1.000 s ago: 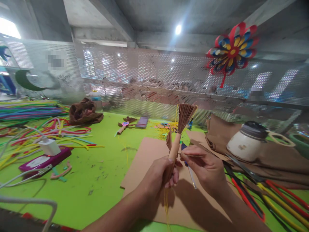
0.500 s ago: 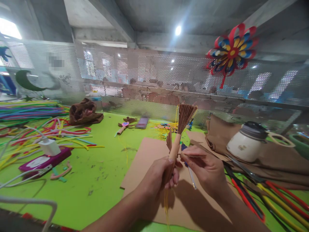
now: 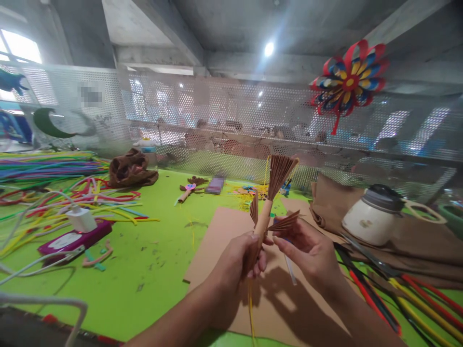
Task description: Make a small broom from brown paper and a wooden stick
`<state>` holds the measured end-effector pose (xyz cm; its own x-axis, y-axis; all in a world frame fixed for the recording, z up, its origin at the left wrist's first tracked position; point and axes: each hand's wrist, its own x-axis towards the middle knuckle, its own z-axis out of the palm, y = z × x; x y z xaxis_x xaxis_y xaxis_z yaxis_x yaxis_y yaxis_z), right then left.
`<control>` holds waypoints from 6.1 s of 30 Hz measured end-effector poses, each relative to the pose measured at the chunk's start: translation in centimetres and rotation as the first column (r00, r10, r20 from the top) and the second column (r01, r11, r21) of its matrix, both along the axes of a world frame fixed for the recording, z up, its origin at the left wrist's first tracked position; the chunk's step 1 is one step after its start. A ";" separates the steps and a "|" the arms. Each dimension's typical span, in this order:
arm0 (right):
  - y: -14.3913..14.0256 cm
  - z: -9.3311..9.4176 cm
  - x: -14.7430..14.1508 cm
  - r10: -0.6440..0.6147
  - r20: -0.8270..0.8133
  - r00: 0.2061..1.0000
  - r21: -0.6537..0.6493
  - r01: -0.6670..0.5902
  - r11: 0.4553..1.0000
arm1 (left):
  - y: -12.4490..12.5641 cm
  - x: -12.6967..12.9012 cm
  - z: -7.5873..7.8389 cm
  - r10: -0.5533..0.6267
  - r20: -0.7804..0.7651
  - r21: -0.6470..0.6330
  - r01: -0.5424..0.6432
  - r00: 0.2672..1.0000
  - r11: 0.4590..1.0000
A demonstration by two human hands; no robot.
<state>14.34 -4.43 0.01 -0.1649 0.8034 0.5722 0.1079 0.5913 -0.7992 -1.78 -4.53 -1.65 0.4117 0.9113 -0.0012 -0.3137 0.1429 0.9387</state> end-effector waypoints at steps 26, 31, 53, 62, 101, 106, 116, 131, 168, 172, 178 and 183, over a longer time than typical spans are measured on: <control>-0.5 0.9 0.6 -0.516 0.137 0.845 0.692 0.291 0.661 | 0.4 0.1 0.1 0.145 -0.100 0.178 -0.126 0.984 0.976; -0.2 1.5 1.1 -0.587 0.203 0.784 0.738 0.271 0.618 | 0.4 0.4 -0.1 0.153 -0.149 0.224 -0.118 0.977 0.967; -0.4 1.4 1.5 -0.669 0.290 0.684 0.724 0.300 0.621 | 0.5 0.6 -0.3 0.140 -0.230 0.269 -0.075 0.963 0.960; -1.0 -0.8 -0.8 -0.482 0.181 0.857 0.539 0.323 0.778 | 0.5 0.5 -0.4 0.147 -0.029 0.226 -0.137 0.989 0.964; -1.4 -1.8 -2.8 -0.188 0.097 0.977 0.078 0.181 0.980 | 0.7 1.4 -1.5 0.144 0.094 0.212 -0.161 0.985 0.964; -1.5 -2.0 -2.9 -0.222 0.112 0.969 0.124 0.208 0.970 | 0.7 1.4 -1.4 0.160 0.066 0.210 -0.170 0.985 0.963; -1.7 -2.2 -2.7 -0.163 0.134 0.977 0.106 0.150 0.983 | 0.6 1.4 -1.6 0.138 0.103 0.183 -0.155 0.985 0.971; -2.1 -2.5 -3.5 -0.186 0.028 0.982 0.076 0.183 0.980 | -0.2 2.2 -1.2 0.178 0.193 0.132 -0.205 0.965 0.970; -1.8 -3.0 -3.4 -0.231 0.133 0.964 0.178 0.206 0.962 | -0.1 2.0 -1.3 0.167 0.167 0.204 -0.200 0.972 0.958; -1.7 -3.2 -3.4 -0.240 0.141 0.960 0.172 0.215 0.961 | 0.1 2.0 -1.5 0.161 0.155 0.214 -0.193 0.975 0.958; -1.8 -3.2 -3.6 -0.252 0.167 0.953 0.124 0.233 0.964 | 0.4 1.9 -1.9 0.186 0.118 0.240 -0.210 0.975 0.948; -1.8 -3.1 -3.7 -0.264 0.173 0.949 0.131 0.244 0.961 | 0.6 1.8 -2.1 0.167 0.153 0.227 -0.199 0.974 0.953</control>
